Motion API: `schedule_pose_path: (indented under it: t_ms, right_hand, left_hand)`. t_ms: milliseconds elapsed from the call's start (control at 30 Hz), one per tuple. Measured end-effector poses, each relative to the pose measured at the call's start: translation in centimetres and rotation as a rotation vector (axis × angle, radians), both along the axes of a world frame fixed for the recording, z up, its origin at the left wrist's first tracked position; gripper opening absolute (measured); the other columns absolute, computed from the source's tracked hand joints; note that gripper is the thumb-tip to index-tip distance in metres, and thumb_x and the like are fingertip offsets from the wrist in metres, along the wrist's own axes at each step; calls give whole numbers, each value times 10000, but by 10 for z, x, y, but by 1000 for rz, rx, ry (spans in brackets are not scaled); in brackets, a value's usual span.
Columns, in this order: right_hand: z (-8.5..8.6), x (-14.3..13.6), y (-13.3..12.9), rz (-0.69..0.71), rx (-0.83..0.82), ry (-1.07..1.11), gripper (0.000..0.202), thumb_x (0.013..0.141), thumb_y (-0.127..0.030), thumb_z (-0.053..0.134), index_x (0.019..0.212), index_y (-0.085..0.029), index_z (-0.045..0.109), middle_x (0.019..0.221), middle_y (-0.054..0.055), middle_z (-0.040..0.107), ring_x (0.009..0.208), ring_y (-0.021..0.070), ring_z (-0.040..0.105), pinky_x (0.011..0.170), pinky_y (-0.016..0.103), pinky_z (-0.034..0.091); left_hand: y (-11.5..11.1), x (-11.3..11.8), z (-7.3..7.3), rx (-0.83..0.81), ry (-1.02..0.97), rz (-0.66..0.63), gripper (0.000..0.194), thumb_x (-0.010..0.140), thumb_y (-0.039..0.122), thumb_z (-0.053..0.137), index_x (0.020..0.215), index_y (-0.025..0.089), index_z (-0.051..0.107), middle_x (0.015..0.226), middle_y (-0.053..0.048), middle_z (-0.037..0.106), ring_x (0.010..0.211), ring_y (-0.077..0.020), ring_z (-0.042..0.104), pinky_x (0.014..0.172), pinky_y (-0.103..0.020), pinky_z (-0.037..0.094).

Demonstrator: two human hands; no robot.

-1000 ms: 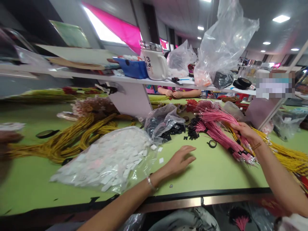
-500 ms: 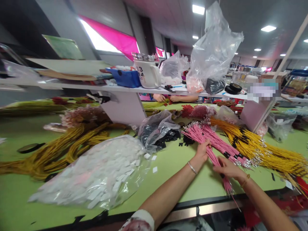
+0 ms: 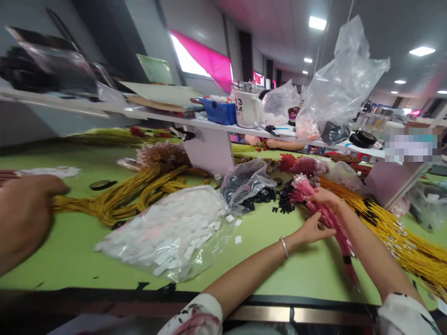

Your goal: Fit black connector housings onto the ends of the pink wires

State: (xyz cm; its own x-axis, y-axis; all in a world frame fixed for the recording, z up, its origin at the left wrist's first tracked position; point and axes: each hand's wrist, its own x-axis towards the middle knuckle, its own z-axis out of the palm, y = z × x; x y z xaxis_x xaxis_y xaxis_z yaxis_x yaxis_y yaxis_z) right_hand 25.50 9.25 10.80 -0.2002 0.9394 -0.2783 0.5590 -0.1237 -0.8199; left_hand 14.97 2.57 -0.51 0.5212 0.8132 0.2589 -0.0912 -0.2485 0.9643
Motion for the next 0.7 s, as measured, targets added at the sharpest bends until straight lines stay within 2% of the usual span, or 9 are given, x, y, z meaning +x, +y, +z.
schedule_pose_path:
  t_ms: [67, 133, 200, 267, 367, 433, 500, 600, 700]
  right_hand:
    - [6, 17, 2, -32, 5, 160, 409, 725, -442, 775, 615, -194, 469, 449, -66, 425, 388, 65, 356, 397, 217, 322]
    - [12, 35, 3, -49, -29, 145, 419, 762, -499, 739, 642, -199, 473, 417, -83, 373, 369, 63, 304, 375, 212, 282]
    - [17, 47, 2, -78, -54, 58, 447, 726, -499, 773, 615, -205, 455, 384, -79, 364, 350, 62, 282, 348, 213, 215]
    - [21, 52, 0, -19, -119, 69, 477, 707, -527, 782, 594, -202, 451, 387, -68, 385, 349, 59, 289, 345, 211, 203]
    - [21, 49, -5, 112, -198, 182, 497, 716, -581, 753, 605, -182, 479, 435, -56, 438, 365, 50, 313, 358, 198, 237]
    - [15, 42, -10, 66, -142, 169, 473, 700, -540, 785, 615, -174, 498, 450, -48, 479, 365, 51, 339, 352, 194, 246]
    - [2, 31, -15, 59, -141, 196, 458, 731, -542, 760, 626, -160, 532, 462, -36, 505, 373, 59, 374, 355, 197, 267]
    - [-25, 14, -22, 48, -46, 381, 397, 705, -491, 806, 763, -138, 635, 623, 4, 630, 500, 93, 515, 452, 208, 397]
    - [-52, -2, -22, 22, 64, 450, 396, 704, -506, 812, 860, -165, 685, 795, 37, 699, 704, 148, 620, 630, 252, 506]
  left_hand:
    - [5, -18, -9, 154, 134, 50, 620, 669, 498, 800, 1164, 154, 654, 1163, -150, 668, 1107, -301, 595, 1038, -451, 434]
    - [12, -30, -15, 254, 207, 132, 587, 730, 506, 750, 1189, 154, 652, 1228, -173, 641, 1162, -312, 567, 1080, -480, 389]
    - [19, -33, -17, 295, 200, 174, 532, 773, 465, 719, 1203, 158, 650, 1265, -178, 626, 1211, -312, 541, 1117, -493, 346]
    - [25, -28, -12, 253, 120, 164, 504, 766, 425, 735, 1191, 166, 656, 1285, -174, 618, 1247, -308, 518, 1138, -489, 321]
    - [27, -16, 5, 4, -115, 15, 573, 673, 401, 828, 1167, 166, 657, 1283, -166, 620, 1261, -307, 513, 1129, -481, 331]
    - [24, -11, 17, -243, -332, -175, 628, 589, 373, 894, 1127, 157, 653, 1235, -150, 640, 1221, -288, 552, 1097, -453, 369]
    - [18, -8, 25, -486, -539, -297, 616, 550, 342, 925, 1072, 164, 652, 1154, -114, 667, 1135, -252, 607, 1049, -426, 416]
    - [8, -6, 29, -721, -753, -239, 599, 513, 320, 945, 1021, 177, 662, 1024, -78, 703, 982, -216, 657, 967, -405, 476]
    - [2, -6, 27, -782, -882, 13, 595, 480, 322, 954, 981, 150, 682, 929, -78, 725, 885, -199, 670, 896, -347, 511]
